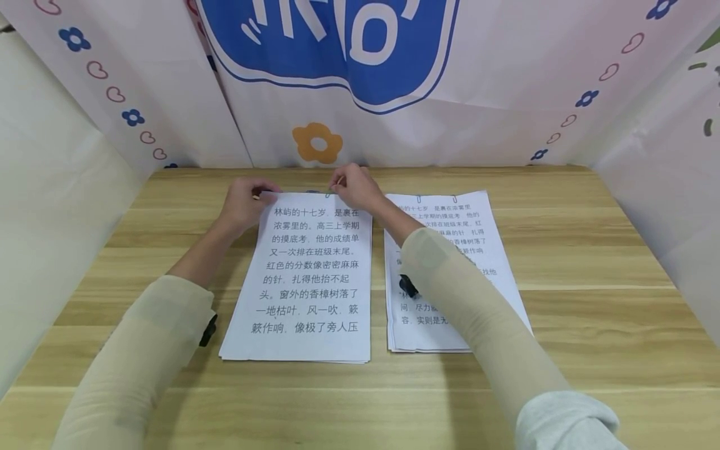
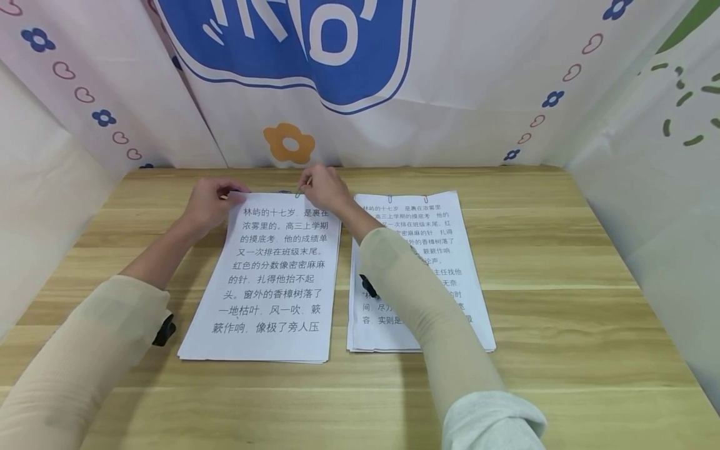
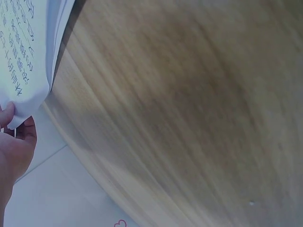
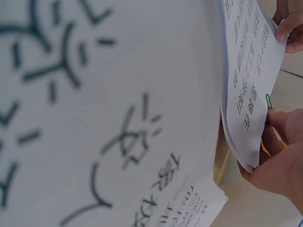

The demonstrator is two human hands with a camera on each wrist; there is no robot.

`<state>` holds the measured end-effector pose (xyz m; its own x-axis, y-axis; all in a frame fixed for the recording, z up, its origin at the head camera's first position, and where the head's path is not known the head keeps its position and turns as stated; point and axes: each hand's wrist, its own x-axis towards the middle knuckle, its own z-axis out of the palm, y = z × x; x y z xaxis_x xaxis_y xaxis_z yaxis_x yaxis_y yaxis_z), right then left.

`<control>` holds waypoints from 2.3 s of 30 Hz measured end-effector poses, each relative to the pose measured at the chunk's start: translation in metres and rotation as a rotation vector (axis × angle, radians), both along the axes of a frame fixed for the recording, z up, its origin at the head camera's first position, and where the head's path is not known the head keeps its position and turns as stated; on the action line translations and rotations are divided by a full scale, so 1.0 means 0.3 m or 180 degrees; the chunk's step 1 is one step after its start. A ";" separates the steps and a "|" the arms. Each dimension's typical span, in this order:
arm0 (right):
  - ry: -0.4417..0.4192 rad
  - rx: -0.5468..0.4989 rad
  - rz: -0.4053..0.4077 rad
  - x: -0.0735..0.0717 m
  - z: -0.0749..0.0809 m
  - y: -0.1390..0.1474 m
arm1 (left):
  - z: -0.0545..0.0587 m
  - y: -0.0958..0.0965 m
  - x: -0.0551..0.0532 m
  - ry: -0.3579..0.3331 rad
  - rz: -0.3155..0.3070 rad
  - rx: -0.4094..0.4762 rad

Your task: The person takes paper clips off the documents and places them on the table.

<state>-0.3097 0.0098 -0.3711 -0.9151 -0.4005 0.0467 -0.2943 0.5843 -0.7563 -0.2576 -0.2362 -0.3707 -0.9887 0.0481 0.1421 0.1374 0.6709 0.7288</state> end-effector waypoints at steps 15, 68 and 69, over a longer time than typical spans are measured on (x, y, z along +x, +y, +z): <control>-0.0058 -0.0175 -0.0085 -0.004 -0.007 0.000 | 0.004 0.001 0.003 0.0031 -0.0025 -0.0008; -0.0125 0.0203 -0.0481 -0.031 0.000 0.006 | -0.013 0.030 -0.016 -0.0252 -0.0037 -0.0149; -0.0127 0.0218 -0.0498 -0.031 -0.001 0.004 | -0.014 0.032 -0.017 -0.0254 -0.0040 -0.0164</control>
